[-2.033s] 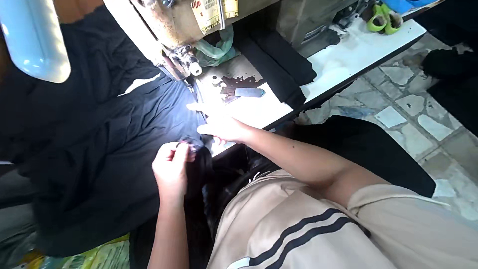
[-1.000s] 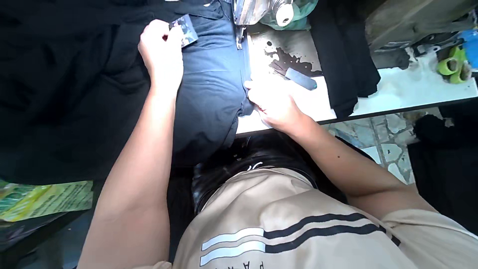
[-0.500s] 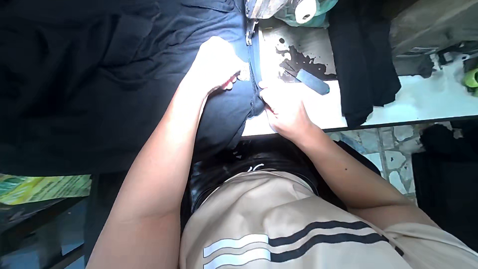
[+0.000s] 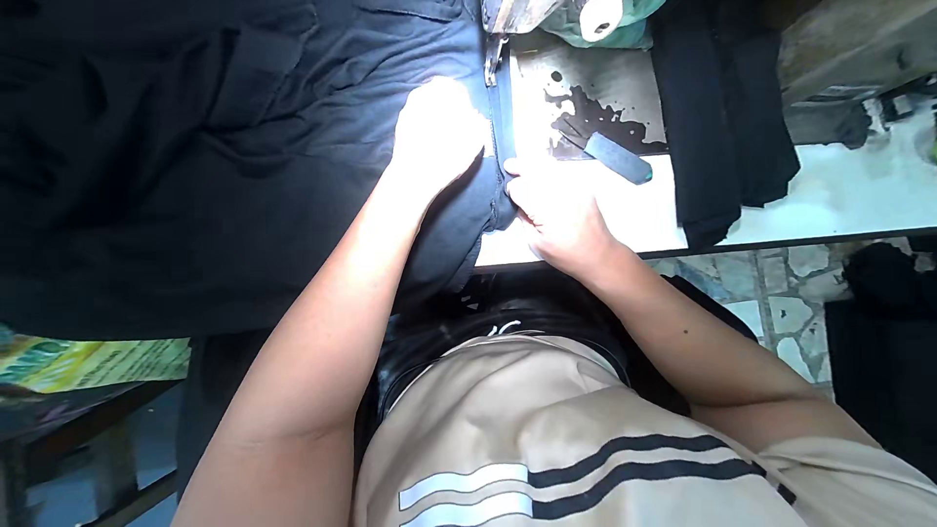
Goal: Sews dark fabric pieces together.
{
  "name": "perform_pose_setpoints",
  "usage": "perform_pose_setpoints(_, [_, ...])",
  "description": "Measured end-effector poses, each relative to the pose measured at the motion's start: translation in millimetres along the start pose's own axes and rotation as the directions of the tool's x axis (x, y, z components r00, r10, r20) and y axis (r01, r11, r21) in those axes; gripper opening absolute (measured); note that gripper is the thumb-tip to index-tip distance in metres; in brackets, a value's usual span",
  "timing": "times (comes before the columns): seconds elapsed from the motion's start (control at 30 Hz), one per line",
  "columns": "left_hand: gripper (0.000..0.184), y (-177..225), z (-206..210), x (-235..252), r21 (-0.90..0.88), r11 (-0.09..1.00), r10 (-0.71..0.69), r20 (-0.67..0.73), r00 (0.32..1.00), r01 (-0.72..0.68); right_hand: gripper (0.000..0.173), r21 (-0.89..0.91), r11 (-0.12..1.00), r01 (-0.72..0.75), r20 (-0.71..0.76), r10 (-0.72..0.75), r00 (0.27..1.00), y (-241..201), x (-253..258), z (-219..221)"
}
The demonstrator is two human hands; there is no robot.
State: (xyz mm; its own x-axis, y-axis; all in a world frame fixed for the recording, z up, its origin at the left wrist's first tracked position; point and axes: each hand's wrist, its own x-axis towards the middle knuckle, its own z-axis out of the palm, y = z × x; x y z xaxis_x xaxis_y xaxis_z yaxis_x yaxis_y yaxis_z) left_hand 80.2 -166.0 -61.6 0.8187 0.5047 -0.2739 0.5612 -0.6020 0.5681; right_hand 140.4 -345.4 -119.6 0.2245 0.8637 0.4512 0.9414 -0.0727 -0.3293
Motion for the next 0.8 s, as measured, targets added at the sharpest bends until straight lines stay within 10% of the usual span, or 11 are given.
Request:
perform_pose_setpoints(0.23, [0.034,10.8,7.0,-16.6,0.319,0.944,0.143,-0.162,0.976,-0.085,0.017,-0.056,0.994,0.092,0.162,-0.082,0.983,-1.7,7.1,-14.9])
perform_pose_setpoints(0.37, [0.043,-21.5,25.6,-10.4,0.416,0.716,0.661,-0.144,0.736,-0.561,0.016,-0.038,0.993,0.116,0.232,-0.104,0.967,-3.2,13.0,-19.9])
perform_pose_setpoints(0.8, [0.057,-50.3,23.6,-7.4,0.401,0.681,0.636,0.089,0.766,-0.612,0.014,0.022,0.999,0.033,0.298,-0.038,0.954,-7.1,15.8,-23.8])
